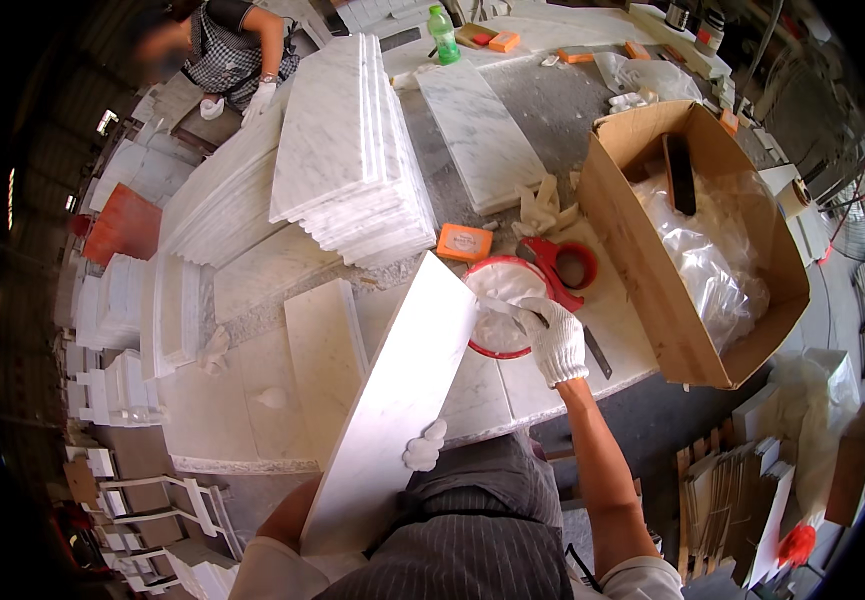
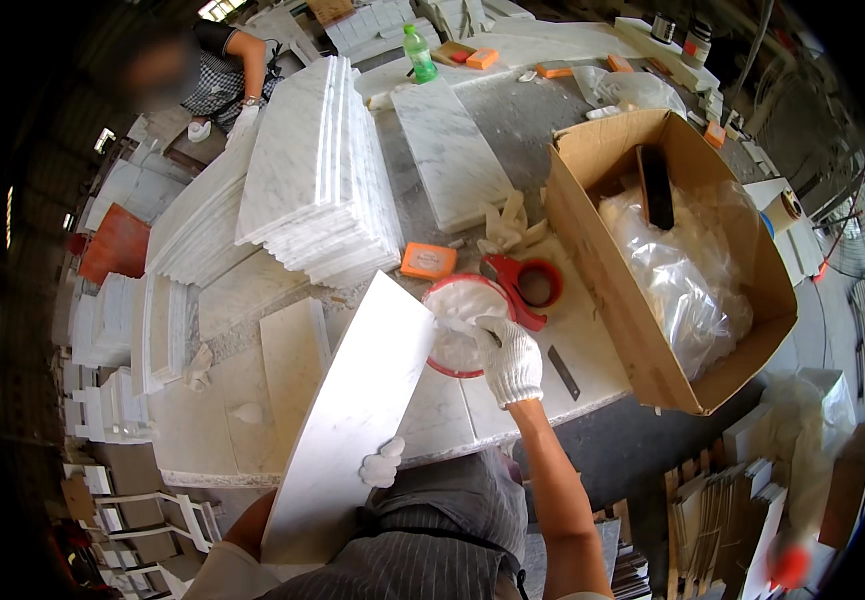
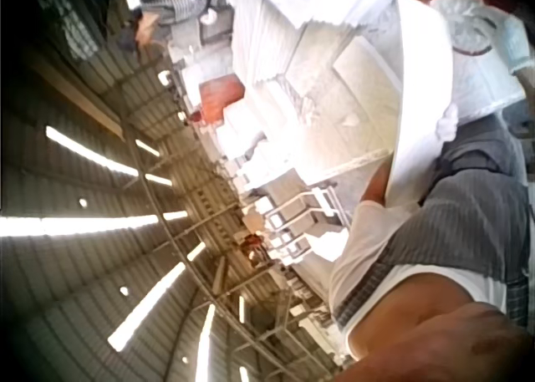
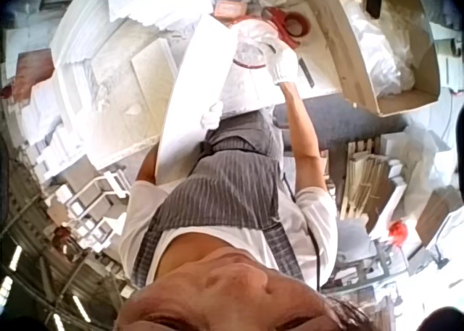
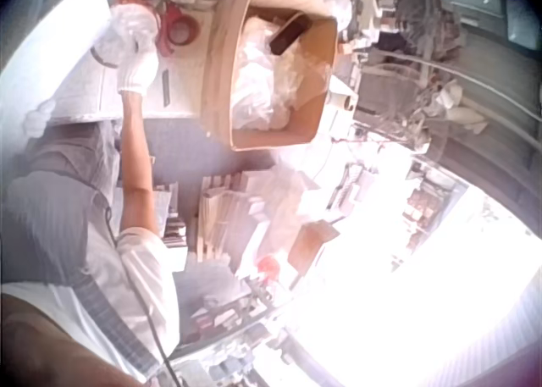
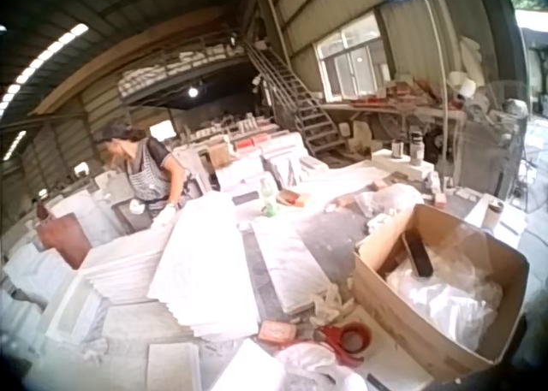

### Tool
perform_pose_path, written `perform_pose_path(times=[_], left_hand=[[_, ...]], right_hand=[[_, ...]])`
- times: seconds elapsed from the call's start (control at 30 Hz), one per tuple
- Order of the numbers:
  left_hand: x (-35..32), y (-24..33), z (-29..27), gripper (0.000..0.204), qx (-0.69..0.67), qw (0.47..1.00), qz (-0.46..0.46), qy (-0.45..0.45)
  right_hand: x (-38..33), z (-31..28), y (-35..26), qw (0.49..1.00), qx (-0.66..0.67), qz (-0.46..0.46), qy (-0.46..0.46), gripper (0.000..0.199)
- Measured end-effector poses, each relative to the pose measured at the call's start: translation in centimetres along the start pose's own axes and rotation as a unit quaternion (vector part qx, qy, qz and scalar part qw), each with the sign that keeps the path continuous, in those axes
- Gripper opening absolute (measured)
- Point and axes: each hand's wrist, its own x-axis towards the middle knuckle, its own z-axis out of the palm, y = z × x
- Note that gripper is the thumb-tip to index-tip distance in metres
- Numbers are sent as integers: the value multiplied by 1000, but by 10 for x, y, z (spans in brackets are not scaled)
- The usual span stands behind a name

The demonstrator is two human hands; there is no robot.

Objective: The person uses a metal scraper and an orange sponge to clean and smooth the edges of white stone tiles on a workbench. They repeatedly scrape the tile edges and wipe them with the sponge, handling each tile individually.

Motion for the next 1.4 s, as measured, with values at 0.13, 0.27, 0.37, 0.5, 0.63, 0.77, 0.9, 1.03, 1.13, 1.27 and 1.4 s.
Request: perform_pose_path(times=[0.13, 0.27, 0.37, 0.5, 0.63, 0.77, 0.9, 1.03, 1.13, 1.27, 1.4], left_hand=[[1, 0, -5, 52, -20, 1000, -5, -16], [-4, -5, 2, 42, -35, 999, 13, -26], [-5, -13, -11, 39, 14, 997, 71, -33], [-12, -8, -64, 41, 68, 987, 75, -128], [-37, 0, -94, 45, 166, 981, 93, -38], [-46, 6, -6, 63, 428, 753, 47, 498], [-72, 2, 6, 73, 477, 694, 110, 528], [-111, 8, -34, 70, 522, 623, 147, 563], [-127, 6, -65, 71, 617, 502, 213, 567], [-138, -3, -17, 72, 660, 406, 136, 617], [-146, 3, 0, 66, 674, 365, 48, 640]], right_hand=[[-2, -3, -2, 996, -74, -38, 41, 16], [-7, -14, 2, 987, -98, -85, 97, 14], [-13, -18, 17, 988, 7, -72, 139, 15], [-23, -25, 31, 912, 349, 209, 48, 33], [-40, -26, -2, 828, 501, 253, -13, 30], [-55, -21, -11, 732, 601, 305, -99, 23], [-70, 2, 0, 676, 632, 296, -236, 38], [-84, 13, -57, 653, 622, 275, -334, 52], [-95, 20, -52, 672, 587, 335, -303, 28], [-108, 32, -54, 704, 563, 286, -325, 24], [-137, 47, -37, 801, 411, 324, -290, 11]])
